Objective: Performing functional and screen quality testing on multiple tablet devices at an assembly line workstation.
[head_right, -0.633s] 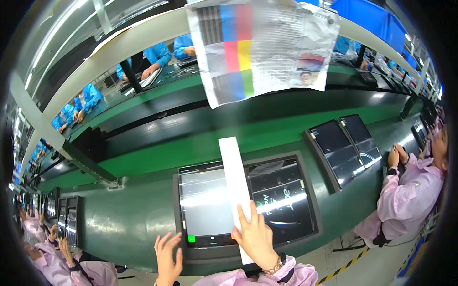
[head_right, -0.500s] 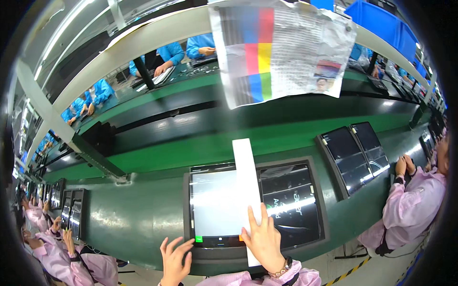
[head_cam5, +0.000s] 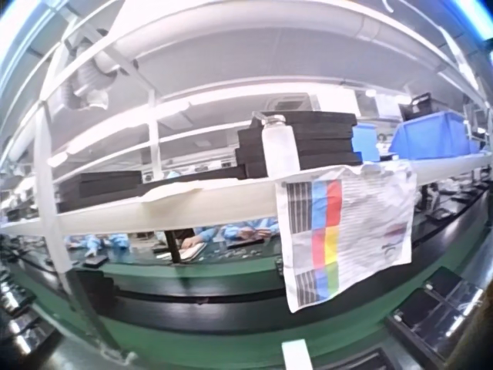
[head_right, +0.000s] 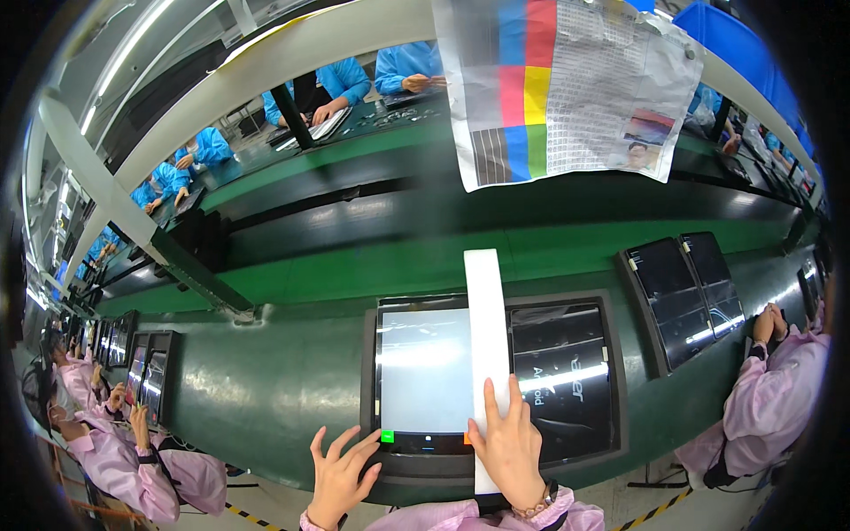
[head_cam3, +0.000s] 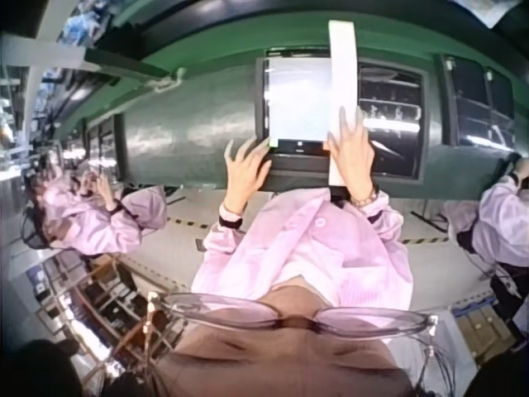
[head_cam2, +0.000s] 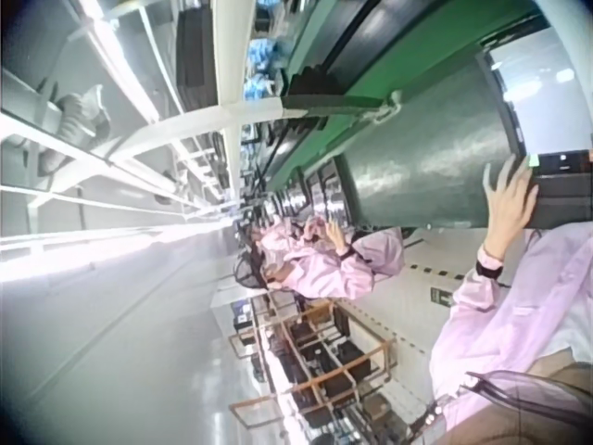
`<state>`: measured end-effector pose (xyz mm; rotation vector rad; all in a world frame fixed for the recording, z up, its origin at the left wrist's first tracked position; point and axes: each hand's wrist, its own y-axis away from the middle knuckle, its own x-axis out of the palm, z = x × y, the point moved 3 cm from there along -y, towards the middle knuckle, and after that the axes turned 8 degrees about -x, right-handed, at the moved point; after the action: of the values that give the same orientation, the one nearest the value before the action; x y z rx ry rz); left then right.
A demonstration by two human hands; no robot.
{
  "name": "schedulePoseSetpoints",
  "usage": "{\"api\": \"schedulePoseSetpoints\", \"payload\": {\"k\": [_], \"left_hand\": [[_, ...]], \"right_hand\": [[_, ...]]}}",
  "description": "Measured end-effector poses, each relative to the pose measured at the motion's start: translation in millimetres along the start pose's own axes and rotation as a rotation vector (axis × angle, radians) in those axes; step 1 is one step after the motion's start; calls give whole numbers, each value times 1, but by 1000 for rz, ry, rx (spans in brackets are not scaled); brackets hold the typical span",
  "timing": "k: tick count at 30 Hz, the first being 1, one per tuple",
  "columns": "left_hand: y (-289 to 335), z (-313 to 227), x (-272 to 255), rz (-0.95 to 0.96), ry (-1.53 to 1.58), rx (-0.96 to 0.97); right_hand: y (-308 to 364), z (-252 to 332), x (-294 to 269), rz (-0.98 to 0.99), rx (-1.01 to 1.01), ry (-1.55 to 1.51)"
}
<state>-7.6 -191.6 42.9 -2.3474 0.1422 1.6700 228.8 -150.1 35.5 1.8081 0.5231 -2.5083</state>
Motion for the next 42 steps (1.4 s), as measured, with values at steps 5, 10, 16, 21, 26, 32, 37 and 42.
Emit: {"api": "schedulePoseSetpoints", "payload": {"k": [5, 10, 16, 21, 26, 32, 37, 42], "left_hand": [[-10, 8, -2, 19, -19, -114], [-19, 10, -4, -61, -11, -59], [-29, 8, -1, -46, -21, -28], [-32, 8, 3, 0, -41, -69], [-31, 6, 3, -43, -37, -3], [-33, 5, 5, -42, -37, 1], [-33, 5, 5, -44, -46, 5], [-33, 4, 7, 18, -48, -54]], "right_hand": [[-1, 0, 0, 5, -2, -6], [-1, -1, -1, -20, -19, -24], [-2, -2, -1, -17, -9, -53], [-2, -3, -2, 4, 0, -54], [-3, -3, -1, 9, 5, -62], [-3, -3, -2, 3, -7, -52], [-3, -4, -2, 14, 1, -49], [-3, -4, -1, 6, -4, -51]]}}
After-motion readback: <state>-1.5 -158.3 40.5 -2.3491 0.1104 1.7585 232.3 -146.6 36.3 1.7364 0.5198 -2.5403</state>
